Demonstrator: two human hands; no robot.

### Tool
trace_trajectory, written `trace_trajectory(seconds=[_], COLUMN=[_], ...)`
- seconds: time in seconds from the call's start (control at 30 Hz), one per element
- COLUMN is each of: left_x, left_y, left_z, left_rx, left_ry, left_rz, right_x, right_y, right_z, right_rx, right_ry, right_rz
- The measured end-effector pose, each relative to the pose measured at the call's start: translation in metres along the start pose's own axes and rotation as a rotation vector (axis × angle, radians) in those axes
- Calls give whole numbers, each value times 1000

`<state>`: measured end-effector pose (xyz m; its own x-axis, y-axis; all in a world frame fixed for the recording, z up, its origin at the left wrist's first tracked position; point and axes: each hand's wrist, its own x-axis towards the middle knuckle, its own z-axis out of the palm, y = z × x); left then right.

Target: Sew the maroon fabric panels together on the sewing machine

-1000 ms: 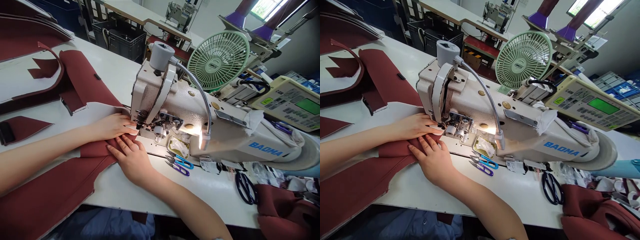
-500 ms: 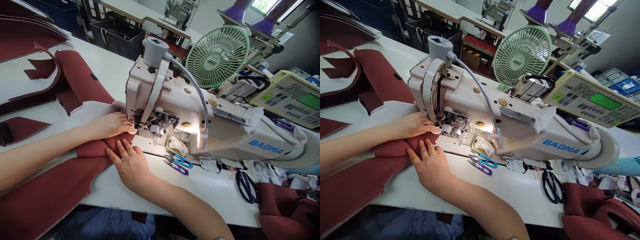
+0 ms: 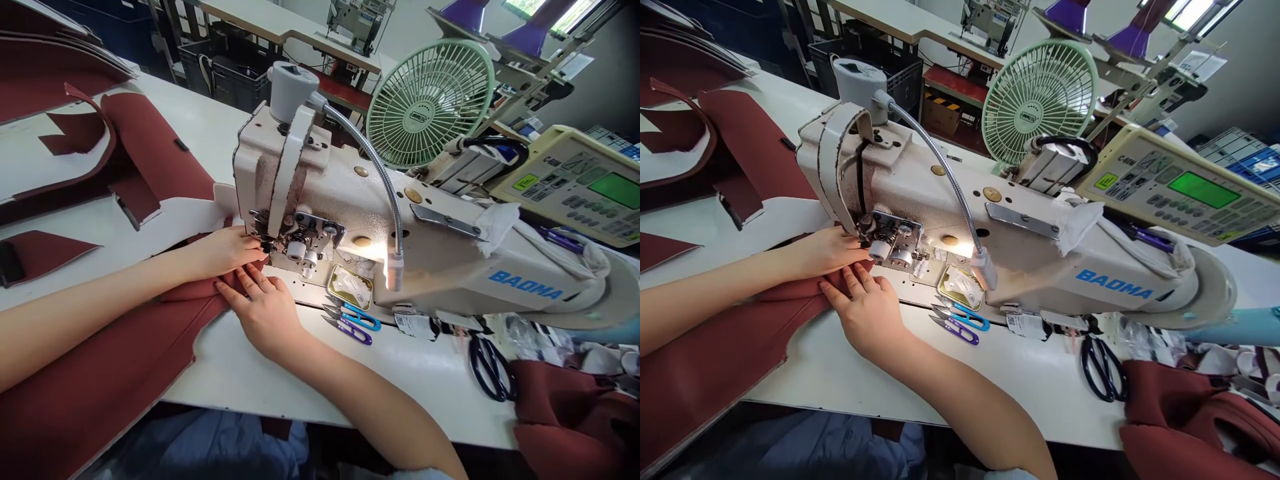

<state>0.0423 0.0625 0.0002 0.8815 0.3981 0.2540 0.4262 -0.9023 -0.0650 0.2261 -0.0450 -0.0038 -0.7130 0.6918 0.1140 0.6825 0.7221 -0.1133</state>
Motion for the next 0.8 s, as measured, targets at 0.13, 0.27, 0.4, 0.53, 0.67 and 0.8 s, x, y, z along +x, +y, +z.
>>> trace_trajectory(seconds=[0.13,0.27,0.4,0.53,0.67,0.8], left_x=[0,3,-1,-7,-6,1], left_y=[12,14,-3,-18,-14,-5], left_z=[3,0,-6,-15,-20,-19], left_rx=[-2,42,49,27,15,63], left_ry=[7,43,129,155,61,-11], left_rz=[-47,-38,-54,6,108,75], right_x=[1,2,2,2,2,2], right_y=[3,6,-2,-13,-12,-5], right_z=[3,5,3,2,4,6], right_rx=[9,9,-26,-75,-104,-100], right_ry=[32,34,-9,-37,-10,13], right_rz=[6,31,50,48,31,46])
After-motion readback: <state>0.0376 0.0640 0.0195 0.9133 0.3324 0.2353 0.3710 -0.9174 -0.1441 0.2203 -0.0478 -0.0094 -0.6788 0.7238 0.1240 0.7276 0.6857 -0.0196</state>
